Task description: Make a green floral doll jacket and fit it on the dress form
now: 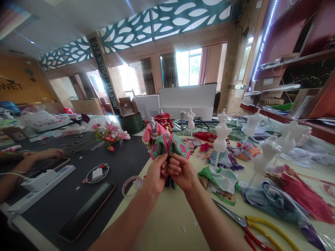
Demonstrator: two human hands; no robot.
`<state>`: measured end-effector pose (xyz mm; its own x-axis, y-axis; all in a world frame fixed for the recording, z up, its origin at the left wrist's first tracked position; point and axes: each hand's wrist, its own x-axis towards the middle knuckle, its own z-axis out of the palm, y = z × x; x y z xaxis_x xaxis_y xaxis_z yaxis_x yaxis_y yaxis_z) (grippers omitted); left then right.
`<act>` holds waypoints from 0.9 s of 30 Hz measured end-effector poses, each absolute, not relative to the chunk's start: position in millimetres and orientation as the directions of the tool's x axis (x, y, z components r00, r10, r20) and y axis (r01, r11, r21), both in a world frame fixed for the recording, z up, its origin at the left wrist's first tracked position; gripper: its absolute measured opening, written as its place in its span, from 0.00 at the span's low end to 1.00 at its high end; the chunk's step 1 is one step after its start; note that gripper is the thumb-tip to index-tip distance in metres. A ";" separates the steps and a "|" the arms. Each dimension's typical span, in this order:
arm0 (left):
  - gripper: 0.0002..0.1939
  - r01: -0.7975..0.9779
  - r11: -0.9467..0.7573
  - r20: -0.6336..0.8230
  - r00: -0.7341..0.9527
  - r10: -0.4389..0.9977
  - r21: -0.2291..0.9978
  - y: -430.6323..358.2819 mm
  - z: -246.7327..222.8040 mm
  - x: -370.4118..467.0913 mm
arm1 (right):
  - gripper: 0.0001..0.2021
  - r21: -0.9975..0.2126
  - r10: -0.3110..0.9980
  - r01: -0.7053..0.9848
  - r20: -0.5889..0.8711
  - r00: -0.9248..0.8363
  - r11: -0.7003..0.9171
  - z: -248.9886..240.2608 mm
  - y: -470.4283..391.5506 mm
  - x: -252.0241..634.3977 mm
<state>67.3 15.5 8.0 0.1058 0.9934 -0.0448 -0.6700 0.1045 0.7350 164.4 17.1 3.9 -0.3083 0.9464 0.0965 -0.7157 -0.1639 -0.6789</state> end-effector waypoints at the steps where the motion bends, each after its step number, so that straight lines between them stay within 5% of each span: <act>1: 0.20 -0.676 0.106 -0.048 0.103 0.993 0.729 16.1 7.3 67.6 | 0.16 -0.685 0.953 -0.713 0.094 -0.289 -0.149 4.1 17.3 164.4; 15: 0.20 -0.631 0.025 -0.079 -0.057 0.995 0.776 20.9 2.5 78.5 | 0.14 -0.814 0.978 -0.554 0.076 0.196 0.175 -1.1 23.6 149.6; 27: 0.21 -0.566 0.025 -0.116 -0.125 0.985 0.824 22.9 6.6 83.3 | 0.14 -0.881 0.959 -0.429 0.086 0.271 0.200 -2.5 24.6 153.7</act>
